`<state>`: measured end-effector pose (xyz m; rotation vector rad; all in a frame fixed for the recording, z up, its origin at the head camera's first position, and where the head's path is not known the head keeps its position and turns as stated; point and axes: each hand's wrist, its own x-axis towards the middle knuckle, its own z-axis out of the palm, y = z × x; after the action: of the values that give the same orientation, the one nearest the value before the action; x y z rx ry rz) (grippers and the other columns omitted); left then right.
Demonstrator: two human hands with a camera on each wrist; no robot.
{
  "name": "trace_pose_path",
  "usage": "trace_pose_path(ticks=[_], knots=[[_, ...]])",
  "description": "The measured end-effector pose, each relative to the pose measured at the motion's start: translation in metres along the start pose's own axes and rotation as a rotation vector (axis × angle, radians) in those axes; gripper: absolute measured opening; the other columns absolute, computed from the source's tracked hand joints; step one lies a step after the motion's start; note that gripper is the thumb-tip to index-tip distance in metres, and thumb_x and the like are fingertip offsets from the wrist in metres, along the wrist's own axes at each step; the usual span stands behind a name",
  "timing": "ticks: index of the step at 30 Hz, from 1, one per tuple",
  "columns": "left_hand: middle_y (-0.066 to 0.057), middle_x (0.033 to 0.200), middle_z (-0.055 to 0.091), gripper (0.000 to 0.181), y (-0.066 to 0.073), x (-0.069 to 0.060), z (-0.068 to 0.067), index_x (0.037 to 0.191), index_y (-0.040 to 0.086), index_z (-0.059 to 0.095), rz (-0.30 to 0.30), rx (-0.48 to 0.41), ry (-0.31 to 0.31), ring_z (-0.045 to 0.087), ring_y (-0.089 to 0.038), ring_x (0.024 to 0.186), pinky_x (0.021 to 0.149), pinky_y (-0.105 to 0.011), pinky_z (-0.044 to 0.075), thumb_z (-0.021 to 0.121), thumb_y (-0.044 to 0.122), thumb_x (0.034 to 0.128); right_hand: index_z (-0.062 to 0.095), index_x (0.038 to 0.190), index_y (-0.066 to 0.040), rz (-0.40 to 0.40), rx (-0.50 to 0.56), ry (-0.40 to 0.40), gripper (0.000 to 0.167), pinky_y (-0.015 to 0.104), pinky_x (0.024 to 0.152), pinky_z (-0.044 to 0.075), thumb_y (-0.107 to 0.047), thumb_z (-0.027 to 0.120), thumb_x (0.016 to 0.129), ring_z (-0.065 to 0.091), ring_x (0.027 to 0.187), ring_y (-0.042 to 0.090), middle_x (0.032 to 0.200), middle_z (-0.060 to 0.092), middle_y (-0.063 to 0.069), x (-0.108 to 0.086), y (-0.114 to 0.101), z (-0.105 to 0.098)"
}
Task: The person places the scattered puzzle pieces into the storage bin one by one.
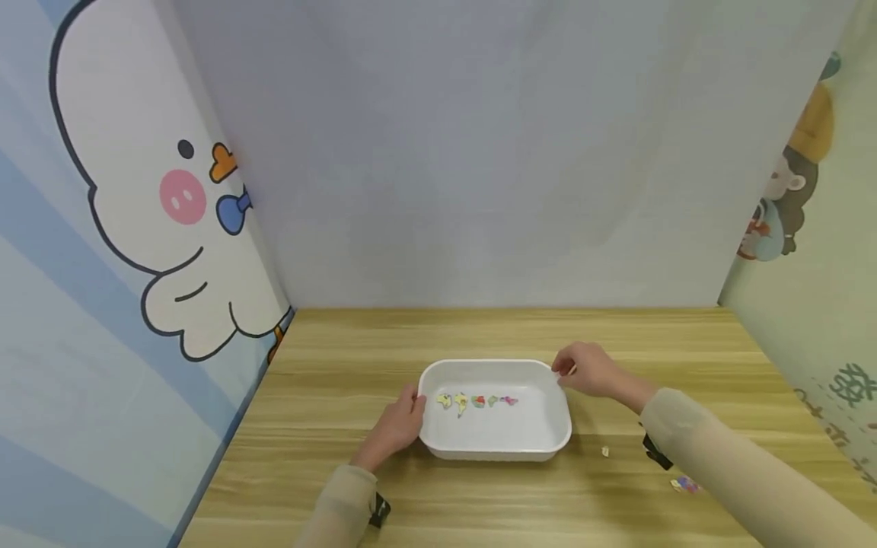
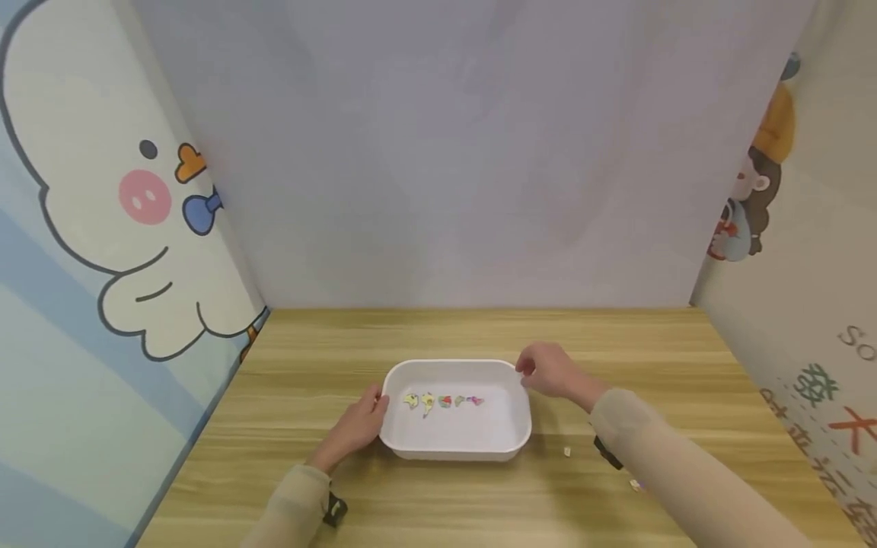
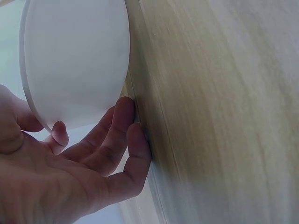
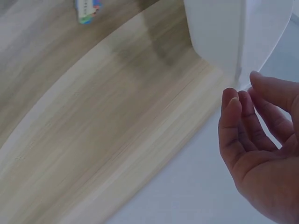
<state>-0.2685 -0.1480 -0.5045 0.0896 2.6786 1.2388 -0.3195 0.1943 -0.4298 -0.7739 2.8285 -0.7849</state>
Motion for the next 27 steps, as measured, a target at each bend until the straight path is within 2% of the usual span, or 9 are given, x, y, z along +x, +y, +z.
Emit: trace_pose_path(ticks=[7,14,22,27], knots=[[-0.009,0.087,0.056,0.022,-0.003,0.000,-0.003,0.114,0.005,0.045,0.003,0.006,0.019,0.052,-0.020,0.068,0.058,-0.034,0.041,0.037,0.023,0.1034,0.067,0.091,0.004,0.000,-0.017,-0.061,0.014,0.036,0.068,0.051,0.001,0.071,0.078,0.062,0.077,0.023,0.083,0.066,0.011,-0.018,0.013,-0.005],[-0.010,0.089,0.056,0.023,-0.002,-0.002,-0.005,0.116,0.005,0.044,-0.010,0.009,0.016,0.052,-0.020,0.069,0.059,-0.033,0.041,0.036,0.023,0.1035,0.067,0.095,0.003,0.022,-0.063,-0.181,0.020,0.038,0.069,0.050,-0.004,0.072,0.077,0.060,0.077,0.022,0.083,0.063,0.007,-0.030,0.019,-0.009],[-0.011,0.093,0.057,0.021,0.000,-0.001,-0.002,0.114,0.006,0.045,-0.005,0.023,0.024,0.053,-0.022,0.072,0.061,-0.034,0.042,0.037,0.021,0.1030,0.067,0.084,-0.002,0.042,-0.100,-0.246,0.019,0.035,0.066,0.048,-0.004,0.076,0.067,0.054,0.072,0.016,0.077,0.059,0.001,-0.052,0.031,-0.001],[-0.012,0.094,0.057,0.023,0.004,-0.001,0.000,0.116,0.006,0.045,-0.015,0.014,0.005,0.053,-0.022,0.071,0.061,-0.034,0.042,0.036,0.022,0.1031,0.066,0.080,-0.005,0.056,-0.091,-0.254,0.017,0.035,0.065,0.048,-0.002,0.076,0.067,0.053,0.071,0.015,0.076,0.058,-0.001,-0.066,0.036,0.005]])
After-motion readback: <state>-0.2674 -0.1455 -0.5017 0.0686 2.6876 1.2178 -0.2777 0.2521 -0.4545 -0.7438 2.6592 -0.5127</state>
